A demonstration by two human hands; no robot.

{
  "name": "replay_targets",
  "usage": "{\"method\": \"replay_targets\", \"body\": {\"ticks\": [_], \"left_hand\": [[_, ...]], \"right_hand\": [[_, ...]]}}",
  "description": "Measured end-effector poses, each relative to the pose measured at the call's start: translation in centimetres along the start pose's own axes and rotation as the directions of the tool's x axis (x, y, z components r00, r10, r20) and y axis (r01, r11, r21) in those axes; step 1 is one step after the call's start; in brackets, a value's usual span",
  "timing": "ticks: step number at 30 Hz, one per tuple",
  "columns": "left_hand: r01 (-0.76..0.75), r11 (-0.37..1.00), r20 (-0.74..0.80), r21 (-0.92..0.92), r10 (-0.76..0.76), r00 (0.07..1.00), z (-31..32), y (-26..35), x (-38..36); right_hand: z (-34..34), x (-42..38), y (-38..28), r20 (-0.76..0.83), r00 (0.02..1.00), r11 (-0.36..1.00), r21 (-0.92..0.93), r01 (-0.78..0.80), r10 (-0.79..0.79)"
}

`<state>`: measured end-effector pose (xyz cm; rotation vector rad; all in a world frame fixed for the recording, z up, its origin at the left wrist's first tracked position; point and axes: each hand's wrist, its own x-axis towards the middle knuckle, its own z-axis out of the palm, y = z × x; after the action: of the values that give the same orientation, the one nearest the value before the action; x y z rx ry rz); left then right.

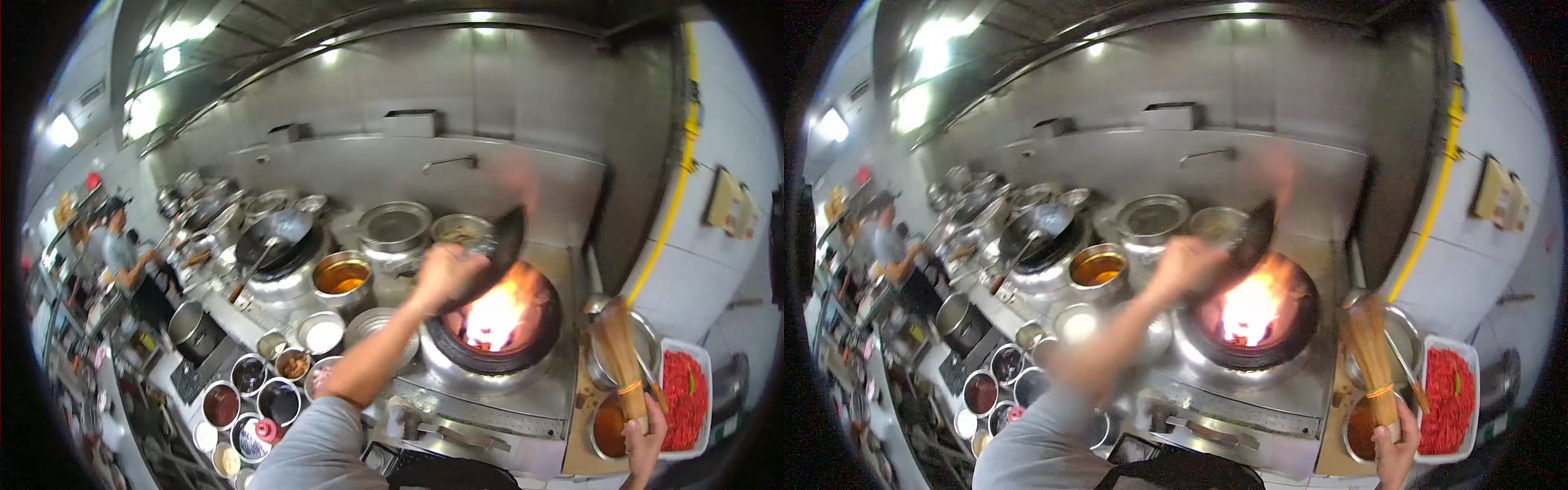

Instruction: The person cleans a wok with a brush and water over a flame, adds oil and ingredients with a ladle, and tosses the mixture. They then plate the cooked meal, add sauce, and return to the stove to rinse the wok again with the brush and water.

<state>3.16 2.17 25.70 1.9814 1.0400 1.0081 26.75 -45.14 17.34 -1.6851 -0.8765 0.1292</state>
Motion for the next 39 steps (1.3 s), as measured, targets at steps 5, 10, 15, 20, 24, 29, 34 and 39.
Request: {"method": "replay_targets", "body": {"ticks": [5, 10, 15, 20, 24, 29, 34, 39], "left_hand": [[-0.404, 0.861, 0.104, 0.309, 0.392, 0.914, 7.0, -5.4, -12.8], [-0.53, 0.79, 0.264, 0.309, 0.464, 0.845, 11.3, -8.2, -16.5], [-0.514, 0.735, 0.264, 0.442, 0.442, 0.858, 16.3, -11.8, -15.2], [-0.405, 0.813, 0.275, 0.418, 0.312, 0.91, 14.8, -11.3, -14.7], [-0.476, 0.839, 0.173, 0.263, 0.445, 0.879, 10.8, -10.6, -17.7], [-0.296, 0.95, -0.082, 0.096, 0.304, 0.949, 3.2, -7.8, -22.9], [-0.159, 0.987, -0.1, 0.034, 0.162, 0.982, -0.8, -5.5, -24.7], [-0.236, 0.972, 0.023, -0.013, 0.236, 0.971, 0.0, -4.1, -25.1]], "right_hand": [[7.2, 7.1, -3.5, 0.106, 0.994, 0.985, 0.165, -0.045, 0.028], [15.9, 15.8, -3.3, 0.378, 0.912, 0.968, -0.124, 0.217, -0.156], [29.1, 28.7, 8.9, 0.404, 0.915, 0.915, -0.366, 0.172, -0.011], [39.9, 26.4, 10.7, 0.649, 0.759, 0.614, -0.618, 0.491, 0.047], [39.4, 25.4, 15.3, 0.756, 0.363, 0.697, 0.168, 0.697, -0.545], [29.6, 30.8, 10.1, 0.839, 0.506, 0.888, -0.374, 0.267, 0.201], [30.6, 36.8, 18.7, 0.465, 0.807, 0.477, -0.651, 0.591, -0.364], [39.1, 29.3, 19.2, 0.772, 0.59, 0.806, -0.184, 0.563, -0.237]]}}
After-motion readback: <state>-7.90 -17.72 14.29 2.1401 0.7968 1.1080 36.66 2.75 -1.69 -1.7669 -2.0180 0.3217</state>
